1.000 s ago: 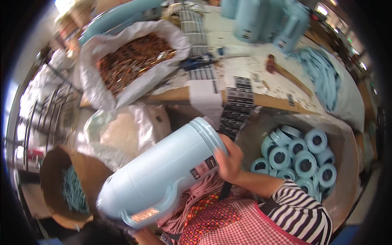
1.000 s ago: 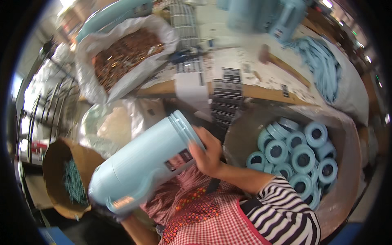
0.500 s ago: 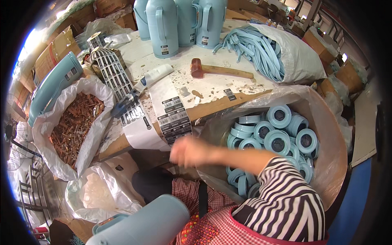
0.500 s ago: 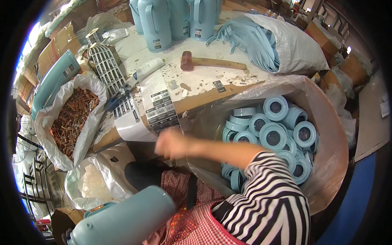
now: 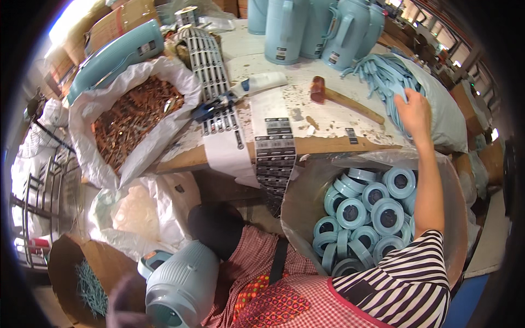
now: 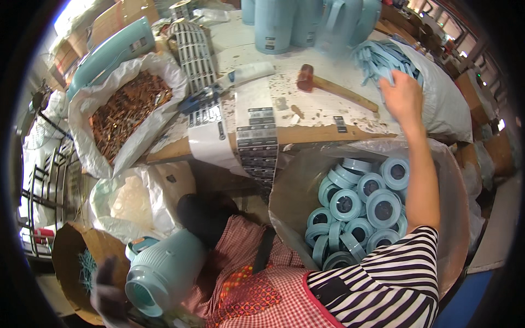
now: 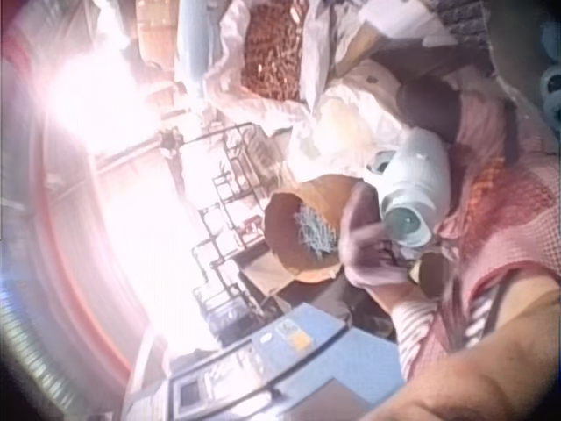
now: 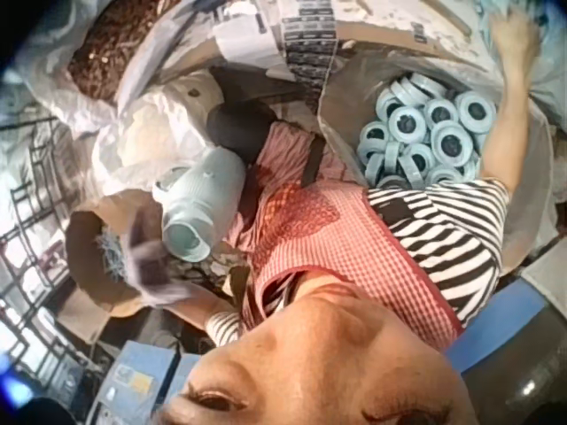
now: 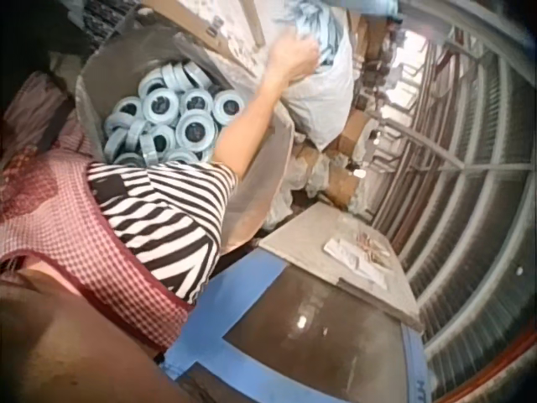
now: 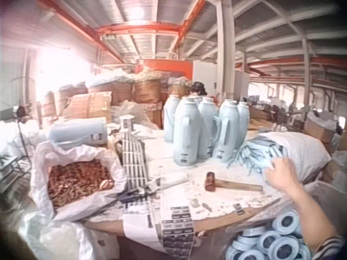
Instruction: The person repeatedly assembles light blue plastic containers by inserting a lid, attaching a handle, and applying a label. They handle each container one at a time, placing the finished units into a nearby bin.
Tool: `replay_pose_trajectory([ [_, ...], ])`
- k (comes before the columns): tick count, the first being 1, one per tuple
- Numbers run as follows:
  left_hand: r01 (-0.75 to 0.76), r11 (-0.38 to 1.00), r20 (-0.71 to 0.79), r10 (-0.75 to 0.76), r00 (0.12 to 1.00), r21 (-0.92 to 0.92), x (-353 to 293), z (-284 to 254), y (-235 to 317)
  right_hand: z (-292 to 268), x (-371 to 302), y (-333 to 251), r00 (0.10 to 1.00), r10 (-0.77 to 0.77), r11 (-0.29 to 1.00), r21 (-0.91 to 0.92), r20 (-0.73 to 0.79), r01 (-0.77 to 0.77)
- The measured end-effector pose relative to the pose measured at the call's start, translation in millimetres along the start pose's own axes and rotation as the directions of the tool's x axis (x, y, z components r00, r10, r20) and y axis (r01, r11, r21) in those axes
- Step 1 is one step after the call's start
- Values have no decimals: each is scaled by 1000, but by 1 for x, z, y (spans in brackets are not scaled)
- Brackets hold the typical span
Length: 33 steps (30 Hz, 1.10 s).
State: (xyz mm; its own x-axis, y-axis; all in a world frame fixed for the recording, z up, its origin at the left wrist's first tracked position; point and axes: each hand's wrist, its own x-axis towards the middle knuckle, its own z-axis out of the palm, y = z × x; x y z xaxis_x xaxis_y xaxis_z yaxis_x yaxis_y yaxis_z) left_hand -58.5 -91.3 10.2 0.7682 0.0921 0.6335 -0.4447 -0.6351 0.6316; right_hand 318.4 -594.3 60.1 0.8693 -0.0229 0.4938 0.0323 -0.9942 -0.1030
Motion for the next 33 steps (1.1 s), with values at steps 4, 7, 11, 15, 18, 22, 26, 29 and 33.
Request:
replay_pose_trajectory([
  [4, -198, 808, 455, -96, 885, 556, 68, -18, 26, 10, -98, -248, 841, -118, -194, 818, 529, -542],
  [7, -372, 590, 292, 230, 928, 717, 86, 21, -25, 0, -139, -287, 478, -790, -333, 386, 385, -860],
  [11, 392, 920, -231, -384, 894, -15, 25, 5, -20, 35, -191, -352, 786, -553, -446, 895, -278, 3],
  [15, 616, 754, -170, -654, 737, -226, -26, -6, -7, 43, -239, -369, 534, -842, -315, 734, 77, -602],
  [18, 630, 654, -270, -752, 601, -418, -86, 1, -24, 50, -247, -385, 361, -925, -223, 597, 120, -771],
  [22, 488, 485, -294, -860, 417, -726, -121, 53, -33, 66, -249, -402, 130, -970, 6, 551, 208, -834],
  [26, 75, 221, -159, -862, 481, -972, -117, 65, -39, 77, -251, -414, -66, -916, 248, 428, 396, -869],
  [29, 438, 454, -270, -866, 420, -776, -111, 62, -47, 89, -248, -408, -75, -902, 247, 364, 425, -898],
  [33, 559, 539, -196, -807, 557, -630, -119, 53, -48, 90, -251, -397, -72, -910, 195, 269, 409, -943],
])
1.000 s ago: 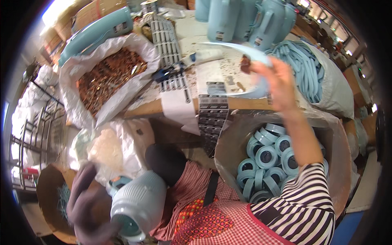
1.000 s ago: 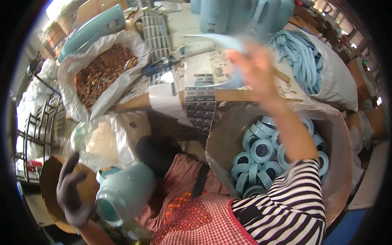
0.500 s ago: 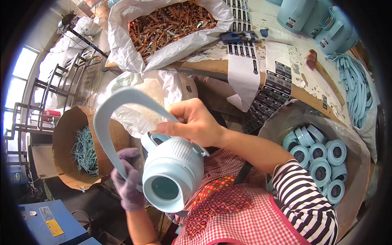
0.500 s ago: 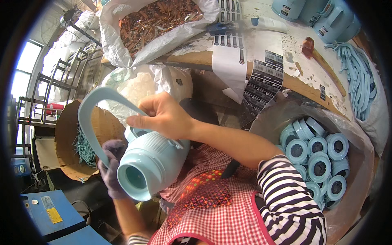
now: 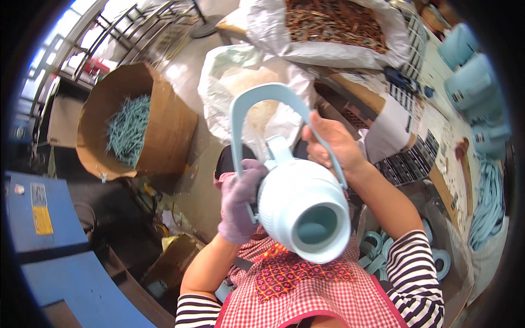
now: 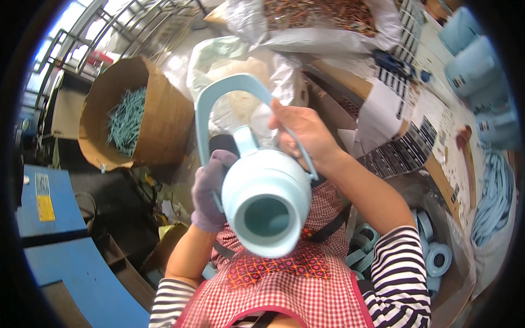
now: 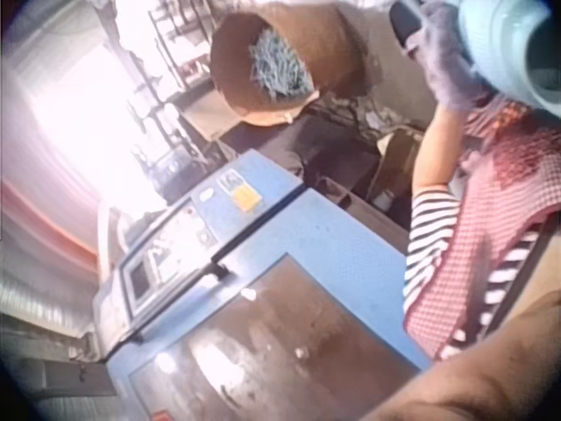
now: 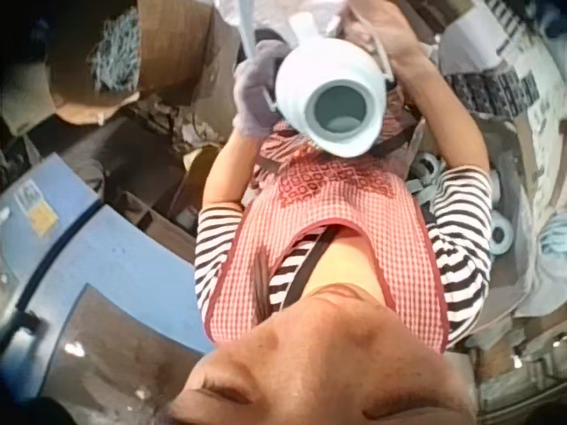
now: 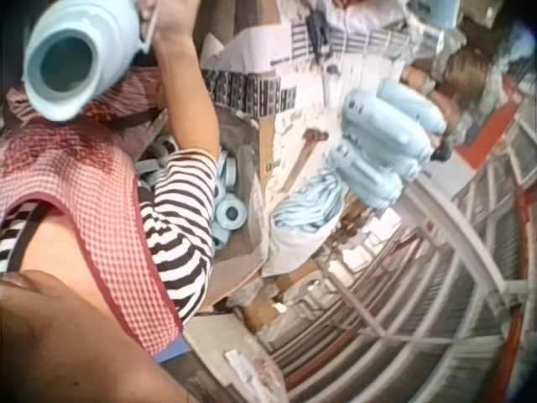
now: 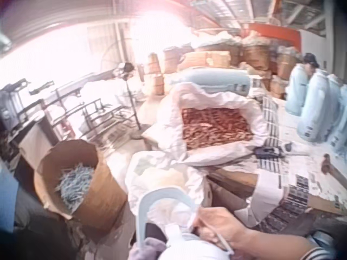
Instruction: The person repeatedly assembles light blue plastic containers by inserting a lid, attaching a handle, and applying a label. They handle each container one at a time, placing the finished units into a nearby bin.
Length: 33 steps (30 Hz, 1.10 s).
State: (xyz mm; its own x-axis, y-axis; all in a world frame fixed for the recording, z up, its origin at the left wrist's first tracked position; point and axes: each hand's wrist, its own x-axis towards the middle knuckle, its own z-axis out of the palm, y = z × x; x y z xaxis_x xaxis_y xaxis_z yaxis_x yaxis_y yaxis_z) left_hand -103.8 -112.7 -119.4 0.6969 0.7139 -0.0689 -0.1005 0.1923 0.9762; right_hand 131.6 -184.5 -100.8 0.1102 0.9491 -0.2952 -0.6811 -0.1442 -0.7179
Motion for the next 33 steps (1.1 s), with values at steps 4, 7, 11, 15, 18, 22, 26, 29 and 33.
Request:
replay_pose_trajectory([
  [4, -297, 813, 54, 313, 948, 500, -2, 22, 19, -3, -5, 1, 1000, 6, 999, 51, -24, -4],
  [7, -238, 876, -6, 264, 964, 419, -3, 22, 24, -1, -9, 1, 998, 34, 993, 118, -50, -28],
  [11, -171, 985, -61, 172, 983, 18, -11, 15, 6, 1, -1, 12, 1000, 19, 1000, -6, 3, -19],
  [15, 153, 982, -154, -169, 974, -109, -4, 30, 27, -6, -8, 4, 992, -122, 989, -90, -24, 119],
  [18, 161, 986, -167, -153, 974, 33, -3, 28, 26, -17, -15, 7, 992, -70, 998, -11, -110, 69],
  [22, 128, 912, -220, -227, 949, -389, -13, 22, 33, 14, -11, 15, 960, -196, 904, -343, 201, 256],
  [26, 81, 916, -282, -204, 937, -394, -9, 48, 26, 10, -21, 32, 957, -274, 928, -237, 89, 288],
  [29, -399, 708, -83, 541, 837, 583, -5, 34, 21, 7, -16, 28, 854, -474, 860, -95, 213, 501],
  [33, -683, -540, 672, 734, -96, 492, 46, 9, 73, -30, 54, -4, 698, -673, 675, -183, 243, 715],
])
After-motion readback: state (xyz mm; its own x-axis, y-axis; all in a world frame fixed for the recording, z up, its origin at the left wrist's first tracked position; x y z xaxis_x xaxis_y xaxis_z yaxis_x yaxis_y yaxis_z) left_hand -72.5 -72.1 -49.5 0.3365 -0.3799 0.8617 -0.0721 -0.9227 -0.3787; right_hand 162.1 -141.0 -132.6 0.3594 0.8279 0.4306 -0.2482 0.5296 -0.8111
